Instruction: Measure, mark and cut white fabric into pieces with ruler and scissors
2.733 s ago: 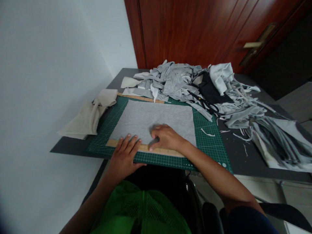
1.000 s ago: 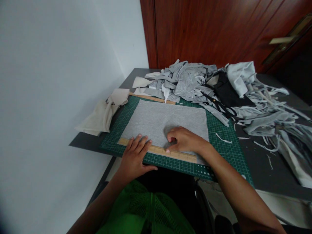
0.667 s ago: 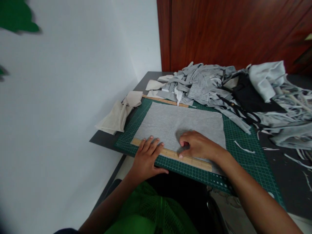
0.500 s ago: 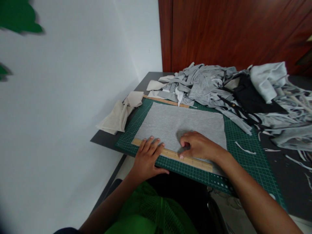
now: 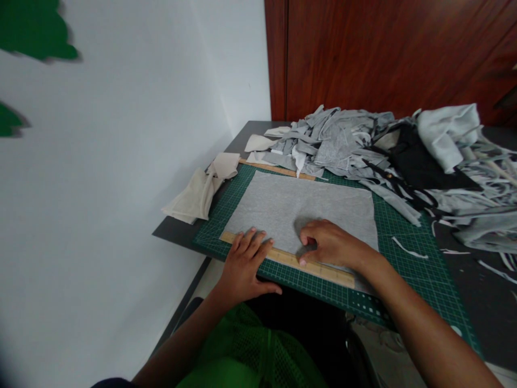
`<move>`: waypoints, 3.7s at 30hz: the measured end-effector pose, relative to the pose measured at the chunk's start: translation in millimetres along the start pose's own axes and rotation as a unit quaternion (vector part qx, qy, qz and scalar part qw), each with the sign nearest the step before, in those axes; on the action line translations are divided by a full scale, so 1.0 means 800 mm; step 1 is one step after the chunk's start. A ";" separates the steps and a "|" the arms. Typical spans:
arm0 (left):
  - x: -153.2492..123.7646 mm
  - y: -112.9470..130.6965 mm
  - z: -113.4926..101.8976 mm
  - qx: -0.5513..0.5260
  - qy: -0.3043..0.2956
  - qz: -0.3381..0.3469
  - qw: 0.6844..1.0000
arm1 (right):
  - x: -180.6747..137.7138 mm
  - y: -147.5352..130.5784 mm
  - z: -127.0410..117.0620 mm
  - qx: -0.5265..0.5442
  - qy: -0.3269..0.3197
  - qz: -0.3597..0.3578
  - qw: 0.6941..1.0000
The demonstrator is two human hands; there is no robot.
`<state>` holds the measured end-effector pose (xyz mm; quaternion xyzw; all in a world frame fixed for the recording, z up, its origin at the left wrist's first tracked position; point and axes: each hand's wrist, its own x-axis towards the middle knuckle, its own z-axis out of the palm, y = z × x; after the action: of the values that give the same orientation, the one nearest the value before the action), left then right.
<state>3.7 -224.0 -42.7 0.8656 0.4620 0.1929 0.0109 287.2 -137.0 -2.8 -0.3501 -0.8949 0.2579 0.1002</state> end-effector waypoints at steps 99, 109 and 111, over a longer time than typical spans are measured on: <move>0.163 -0.016 0.028 0.034 -0.109 0.079 0.990 | 0.014 0.042 -0.002 0.464 0.319 0.193 0.803; 0.171 -0.031 0.026 -0.001 -0.166 0.087 0.982 | 0.007 -0.035 0.015 -0.033 0.052 0.036 0.997; 0.170 -0.034 0.025 -0.009 -0.161 0.095 0.982 | 0.003 -0.033 0.013 -0.037 0.034 0.042 0.998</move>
<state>56.5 -95.9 -22.4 0.9250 0.3683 0.0556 0.0747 266.3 -155.6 2.6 -0.3995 -0.8845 0.2162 0.1065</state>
